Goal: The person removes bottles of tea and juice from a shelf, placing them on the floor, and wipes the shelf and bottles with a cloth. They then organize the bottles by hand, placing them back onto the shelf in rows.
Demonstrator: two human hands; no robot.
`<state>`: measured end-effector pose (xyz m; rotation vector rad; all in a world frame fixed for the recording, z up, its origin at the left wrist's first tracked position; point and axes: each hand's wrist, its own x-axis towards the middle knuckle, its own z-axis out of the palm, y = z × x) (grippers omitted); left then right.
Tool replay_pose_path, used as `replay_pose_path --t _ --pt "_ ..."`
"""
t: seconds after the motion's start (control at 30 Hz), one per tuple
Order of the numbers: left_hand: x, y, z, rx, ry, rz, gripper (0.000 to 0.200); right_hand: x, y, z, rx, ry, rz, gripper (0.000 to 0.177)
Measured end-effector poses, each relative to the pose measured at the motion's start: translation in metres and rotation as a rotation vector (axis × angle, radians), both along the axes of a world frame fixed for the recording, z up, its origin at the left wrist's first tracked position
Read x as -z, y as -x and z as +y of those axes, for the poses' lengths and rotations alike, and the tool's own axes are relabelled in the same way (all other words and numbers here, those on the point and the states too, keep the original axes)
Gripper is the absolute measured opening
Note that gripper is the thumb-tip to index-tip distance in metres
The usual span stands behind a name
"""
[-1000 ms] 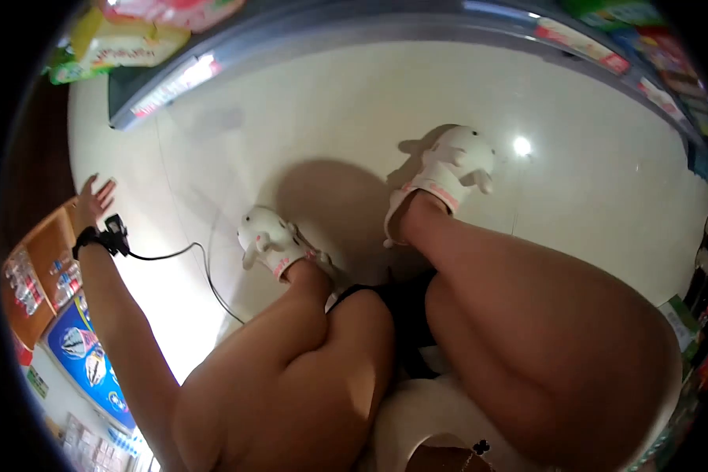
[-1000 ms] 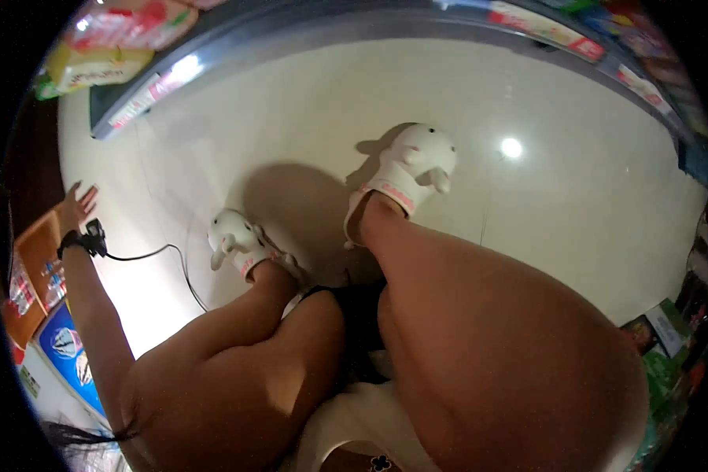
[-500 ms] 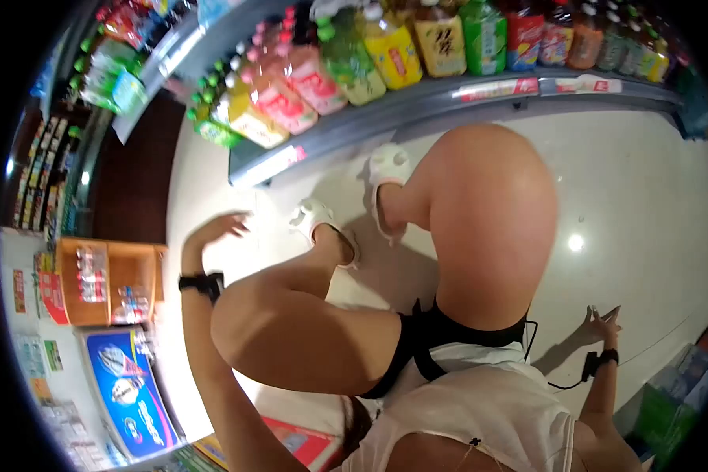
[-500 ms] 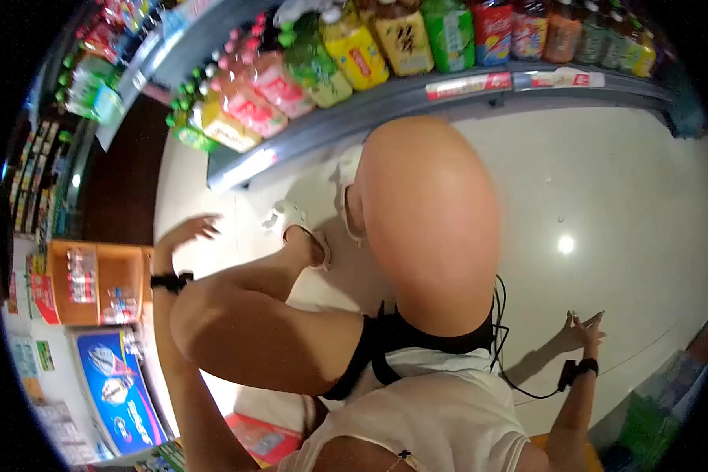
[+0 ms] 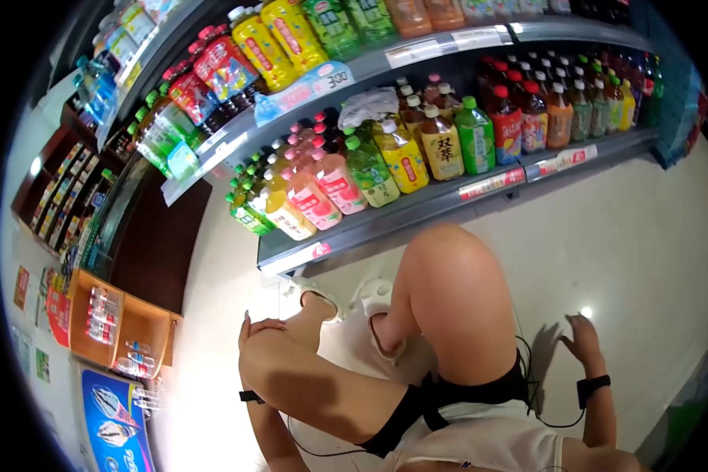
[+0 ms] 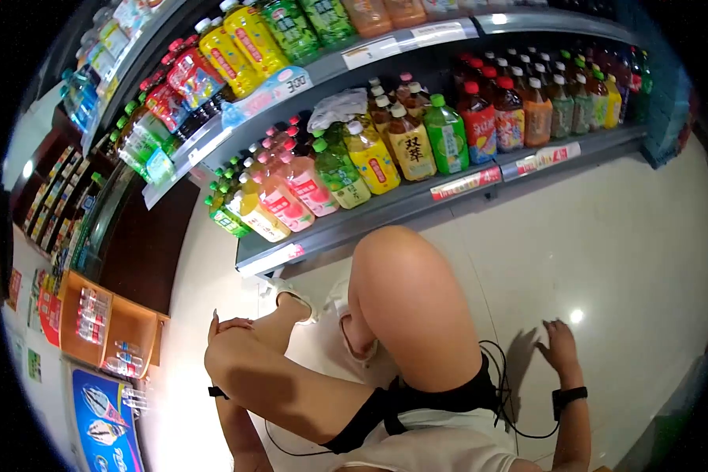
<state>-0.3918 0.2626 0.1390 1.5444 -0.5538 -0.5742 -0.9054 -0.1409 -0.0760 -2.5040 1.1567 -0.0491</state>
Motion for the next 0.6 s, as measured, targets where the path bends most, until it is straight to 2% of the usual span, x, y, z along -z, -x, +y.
replay_pose_path --t 0.07,0.13,0.17,0.23,0.3,0.4,0.5,0.6 --pt "-0.001 0.005 0.001 -0.100 0.017 0.106 0.058 -0.018 -0.041 0.004 -0.130 0.095 -0.161 0.051" --pt "-0.003 0.008 -0.001 -0.151 0.034 0.171 0.058 -0.052 -0.092 0.008 -0.254 0.033 -0.283 0.038" --pt "-0.005 0.009 -0.002 -0.152 0.042 0.183 0.058 -0.062 -0.115 0.010 -0.312 -0.104 -0.402 0.035" --pt "-0.011 0.021 -0.006 -0.177 0.117 0.224 0.056 -0.092 -0.165 0.026 -0.265 -0.676 -0.695 0.029" --pt "-0.021 0.043 -0.018 -0.213 0.229 0.273 0.054 -0.120 -0.203 0.050 -0.223 -0.991 -0.882 0.034" --pt "-0.015 0.054 -0.021 -0.184 0.331 0.265 0.051 -0.127 -0.233 0.065 -0.076 -1.486 -0.867 0.043" --pt "-0.013 0.060 -0.029 -0.199 0.364 0.259 0.050 -0.140 -0.236 0.067 -0.058 -1.528 -0.874 0.049" --pt "-0.013 0.060 -0.030 -0.175 0.310 0.218 0.048 -0.166 -0.223 0.085 -0.147 -1.439 -1.074 0.055"
